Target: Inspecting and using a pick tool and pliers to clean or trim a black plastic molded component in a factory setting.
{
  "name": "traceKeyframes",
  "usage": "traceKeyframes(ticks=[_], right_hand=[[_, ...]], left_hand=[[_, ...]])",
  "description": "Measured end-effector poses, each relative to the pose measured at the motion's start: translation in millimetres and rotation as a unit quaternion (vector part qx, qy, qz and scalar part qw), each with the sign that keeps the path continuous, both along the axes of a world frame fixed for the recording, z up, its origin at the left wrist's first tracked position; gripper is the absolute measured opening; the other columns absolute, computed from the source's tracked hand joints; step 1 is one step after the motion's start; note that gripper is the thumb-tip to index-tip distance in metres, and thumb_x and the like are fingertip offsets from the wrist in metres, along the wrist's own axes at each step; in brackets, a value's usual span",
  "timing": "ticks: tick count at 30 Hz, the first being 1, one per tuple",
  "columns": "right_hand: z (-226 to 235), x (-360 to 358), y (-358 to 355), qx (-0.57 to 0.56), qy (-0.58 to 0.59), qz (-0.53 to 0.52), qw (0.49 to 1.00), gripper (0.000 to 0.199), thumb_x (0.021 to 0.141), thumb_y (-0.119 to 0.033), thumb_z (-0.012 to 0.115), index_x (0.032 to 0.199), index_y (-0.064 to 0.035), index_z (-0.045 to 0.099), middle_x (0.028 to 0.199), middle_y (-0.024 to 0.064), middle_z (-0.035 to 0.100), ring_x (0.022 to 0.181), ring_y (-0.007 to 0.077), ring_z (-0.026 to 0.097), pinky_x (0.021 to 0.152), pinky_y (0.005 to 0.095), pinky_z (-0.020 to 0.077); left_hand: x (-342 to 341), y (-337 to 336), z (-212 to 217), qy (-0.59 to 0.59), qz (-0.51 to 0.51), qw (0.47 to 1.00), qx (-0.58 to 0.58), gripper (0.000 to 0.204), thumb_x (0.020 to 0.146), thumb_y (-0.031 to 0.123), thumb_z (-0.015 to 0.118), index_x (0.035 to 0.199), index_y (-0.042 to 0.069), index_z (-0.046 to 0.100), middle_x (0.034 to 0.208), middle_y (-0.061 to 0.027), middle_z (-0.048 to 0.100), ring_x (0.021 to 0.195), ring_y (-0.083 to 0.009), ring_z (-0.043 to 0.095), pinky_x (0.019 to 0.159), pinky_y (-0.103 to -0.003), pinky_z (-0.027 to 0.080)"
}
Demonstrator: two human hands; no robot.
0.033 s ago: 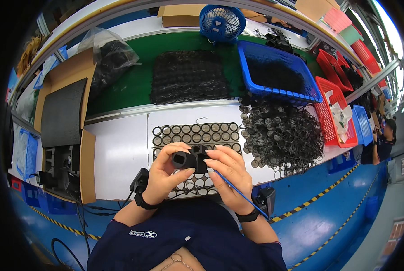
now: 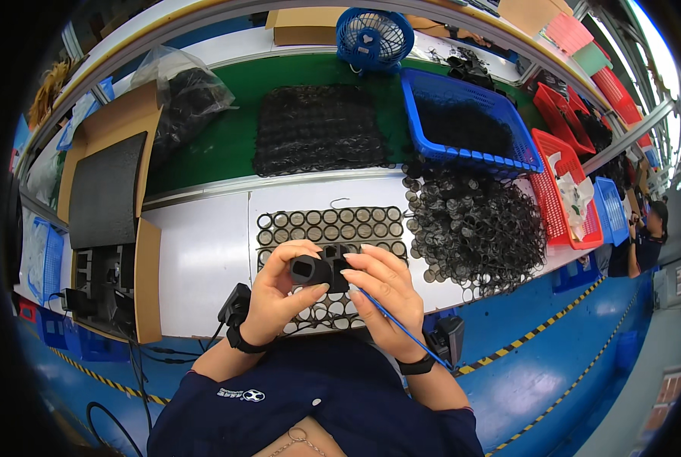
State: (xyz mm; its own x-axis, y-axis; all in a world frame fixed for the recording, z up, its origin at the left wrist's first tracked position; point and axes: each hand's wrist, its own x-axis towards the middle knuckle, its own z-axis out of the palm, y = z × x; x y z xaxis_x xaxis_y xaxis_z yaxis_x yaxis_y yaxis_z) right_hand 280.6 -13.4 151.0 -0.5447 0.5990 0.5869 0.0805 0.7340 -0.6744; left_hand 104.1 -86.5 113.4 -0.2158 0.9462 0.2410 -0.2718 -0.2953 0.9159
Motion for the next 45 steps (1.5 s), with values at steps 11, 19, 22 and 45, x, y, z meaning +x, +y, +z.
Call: traceKeyframes(ticks=[11, 19, 22, 45], right_hand=[[-5, -8, -17, -0.024, 0.004, -0.054, 0.998, 0.025, 0.081, -0.002, 0.067, 0.107, -0.0018, 0.067, 0.101, 0.0109, 0.062, 0.096, 0.0266, 0.055, 0.085, 0.0359, 0.0437], [-8, -11, -18, -0.014, 0.006, -0.051, 0.999, 0.027, 0.080, 0.000, 0.068, 0.107, -0.0019, 0.067, 0.101, 0.0106, 0.062, 0.096, 0.0269, 0.055, 0.085, 0.0354, 0.0437], [-10, -13, -19, -0.003, 0.006, -0.060, 0.998, 0.027, 0.080, 0.000, 0.068, 0.107, -0.0023, 0.067, 0.102, 0.0107, 0.062, 0.097, 0.0272, 0.055, 0.086, 0.0356, 0.0438], [-17, -18, -14, 0.151, 0.000, -0.134, 0.979, 0.028, 0.078, 0.007, 0.065, 0.106, 0.0046, 0.063, 0.105, 0.0165, 0.067, 0.097, 0.0300, 0.064, 0.083, 0.0367, 0.0472]], left_hand=[[2, 0, -7, 0.140, 0.078, 0.986, 0.037, 0.049, 0.071, -0.007, 0.076, 0.112, 0.007, 0.052, 0.122, -0.0095, 0.045, 0.108, -0.0168, 0.054, 0.089, -0.029, 0.049], [4, -2, -9, 0.210, 0.120, 0.969, 0.056, 0.050, 0.071, -0.004, 0.078, 0.112, 0.009, 0.053, 0.120, -0.0109, 0.045, 0.105, -0.0181, 0.055, 0.087, -0.029, 0.049], [3, -3, -6, 0.244, 0.140, 0.958, 0.061, 0.050, 0.069, 0.000, 0.080, 0.111, 0.009, 0.054, 0.118, -0.0114, 0.047, 0.103, -0.0190, 0.056, 0.084, -0.030, 0.049], [7, -6, 0, 0.293, 0.164, 0.938, 0.085, 0.047, 0.070, 0.006, 0.082, 0.108, 0.010, 0.055, 0.110, -0.0119, 0.051, 0.099, -0.0213, 0.055, 0.079, -0.031, 0.048]])
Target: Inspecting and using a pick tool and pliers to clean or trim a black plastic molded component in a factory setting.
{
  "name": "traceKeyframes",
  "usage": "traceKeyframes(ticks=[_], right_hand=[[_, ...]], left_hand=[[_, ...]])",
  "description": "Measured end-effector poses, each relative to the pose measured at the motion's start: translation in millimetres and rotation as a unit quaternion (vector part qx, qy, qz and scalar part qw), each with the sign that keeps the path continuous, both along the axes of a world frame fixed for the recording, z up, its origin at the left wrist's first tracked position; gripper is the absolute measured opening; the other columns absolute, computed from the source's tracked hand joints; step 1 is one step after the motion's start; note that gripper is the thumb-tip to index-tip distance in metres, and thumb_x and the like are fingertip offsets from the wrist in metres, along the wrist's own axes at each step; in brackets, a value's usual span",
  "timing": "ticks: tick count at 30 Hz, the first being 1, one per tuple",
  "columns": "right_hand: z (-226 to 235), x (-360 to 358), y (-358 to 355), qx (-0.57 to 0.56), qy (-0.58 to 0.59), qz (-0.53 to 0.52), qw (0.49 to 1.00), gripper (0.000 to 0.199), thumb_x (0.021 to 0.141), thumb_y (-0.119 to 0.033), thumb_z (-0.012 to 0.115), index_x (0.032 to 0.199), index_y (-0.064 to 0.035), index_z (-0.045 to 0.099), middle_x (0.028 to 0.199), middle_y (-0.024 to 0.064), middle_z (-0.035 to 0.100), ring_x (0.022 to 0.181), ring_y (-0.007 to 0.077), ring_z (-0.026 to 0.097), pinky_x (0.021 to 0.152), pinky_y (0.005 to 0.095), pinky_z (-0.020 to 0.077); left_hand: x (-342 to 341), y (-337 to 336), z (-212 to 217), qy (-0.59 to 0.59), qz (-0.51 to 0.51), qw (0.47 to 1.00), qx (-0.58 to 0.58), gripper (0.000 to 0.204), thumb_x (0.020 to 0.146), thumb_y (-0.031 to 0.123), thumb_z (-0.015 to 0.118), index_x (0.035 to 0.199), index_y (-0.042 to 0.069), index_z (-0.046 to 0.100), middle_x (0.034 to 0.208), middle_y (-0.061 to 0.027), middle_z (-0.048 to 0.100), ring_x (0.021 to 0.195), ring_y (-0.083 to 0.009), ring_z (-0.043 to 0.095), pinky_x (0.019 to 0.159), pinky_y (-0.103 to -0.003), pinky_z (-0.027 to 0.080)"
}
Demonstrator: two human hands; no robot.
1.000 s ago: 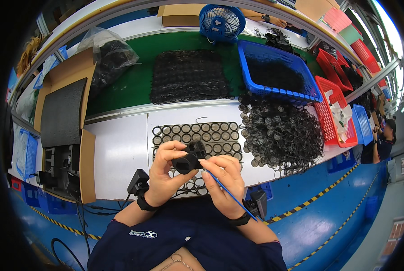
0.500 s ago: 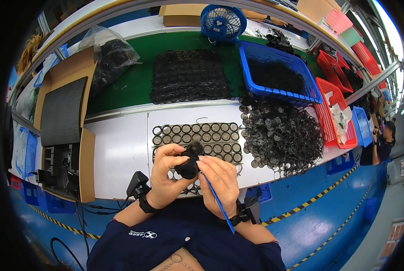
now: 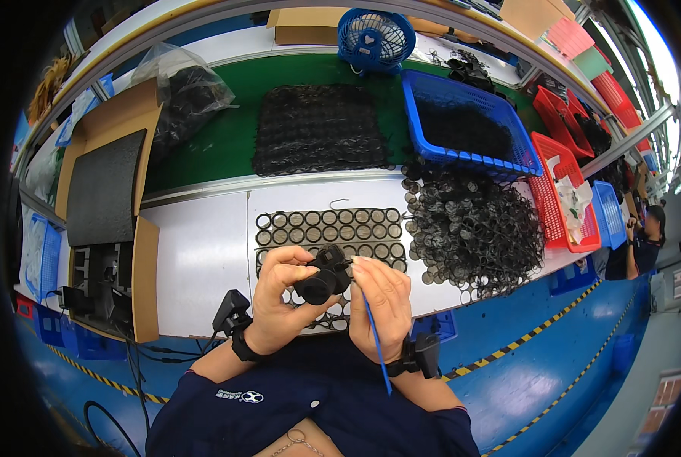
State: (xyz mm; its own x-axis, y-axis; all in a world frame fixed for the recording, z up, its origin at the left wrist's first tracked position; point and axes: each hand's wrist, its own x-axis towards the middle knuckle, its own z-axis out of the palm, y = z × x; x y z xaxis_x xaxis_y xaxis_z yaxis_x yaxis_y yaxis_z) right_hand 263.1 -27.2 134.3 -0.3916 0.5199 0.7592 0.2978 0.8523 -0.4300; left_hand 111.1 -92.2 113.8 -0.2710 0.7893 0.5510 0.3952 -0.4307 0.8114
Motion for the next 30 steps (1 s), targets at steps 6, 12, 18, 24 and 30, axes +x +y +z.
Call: traceKeyframes(ticks=[6, 12, 18, 24, 30], right_hand=[[1, 8, 4, -0.183, 0.077, 0.030, 0.980, 0.022, 0.087, 0.004, 0.057, 0.108, 0.0042, 0.062, 0.107, 0.0178, 0.067, 0.100, 0.0296, 0.064, 0.090, 0.0369, 0.0469], [4, 10, 13, -0.077, 0.035, 0.002, 0.996, 0.023, 0.084, 0.006, 0.060, 0.107, 0.0043, 0.062, 0.105, 0.0181, 0.067, 0.100, 0.0302, 0.064, 0.087, 0.0384, 0.0473], [5, 19, 37, 0.062, -0.024, -0.159, 0.985, 0.024, 0.083, 0.006, 0.060, 0.107, 0.0049, 0.063, 0.104, 0.0167, 0.067, 0.096, 0.0304, 0.064, 0.085, 0.0386, 0.0469], [1, 27, 12, -0.392, 0.150, 0.000, 0.908, 0.021, 0.093, -0.004, 0.055, 0.110, 0.0037, 0.064, 0.108, 0.0160, 0.067, 0.102, 0.0211, 0.062, 0.089, 0.0313, 0.0460], [-2, 13, 5, -0.332, 0.133, 0.168, 0.919, 0.022, 0.091, -0.001, 0.056, 0.112, 0.0037, 0.062, 0.118, 0.0190, 0.063, 0.114, 0.0274, 0.058, 0.099, 0.0351, 0.0423]], left_hand=[[-2, 5, -3, -0.288, -0.111, 0.949, -0.061, 0.042, 0.076, 0.004, 0.077, 0.111, 0.006, 0.053, 0.111, -0.0058, 0.052, 0.094, -0.0103, 0.058, 0.067, -0.020, 0.050], [-6, 3, 4, -0.349, -0.180, 0.908, -0.144, 0.039, 0.081, 0.004, 0.074, 0.113, 0.006, 0.052, 0.107, -0.0007, 0.055, 0.095, -0.0069, 0.057, 0.072, -0.019, 0.049], [-9, 0, 3, -0.297, -0.160, 0.930, -0.147, 0.040, 0.080, 0.004, 0.074, 0.114, 0.005, 0.054, 0.104, -0.0008, 0.057, 0.095, -0.0074, 0.057, 0.071, -0.018, 0.048], [-15, 4, 7, -0.406, -0.181, 0.867, -0.227, 0.035, 0.083, 0.010, 0.071, 0.113, 0.005, 0.055, 0.095, -0.0004, 0.058, 0.079, -0.0042, 0.054, 0.057, -0.016, 0.043], [-13, 4, 7, -0.442, -0.192, 0.848, -0.221, 0.033, 0.083, 0.013, 0.071, 0.112, 0.005, 0.055, 0.093, -0.0005, 0.059, 0.072, -0.0029, 0.051, 0.050, -0.015, 0.039]])
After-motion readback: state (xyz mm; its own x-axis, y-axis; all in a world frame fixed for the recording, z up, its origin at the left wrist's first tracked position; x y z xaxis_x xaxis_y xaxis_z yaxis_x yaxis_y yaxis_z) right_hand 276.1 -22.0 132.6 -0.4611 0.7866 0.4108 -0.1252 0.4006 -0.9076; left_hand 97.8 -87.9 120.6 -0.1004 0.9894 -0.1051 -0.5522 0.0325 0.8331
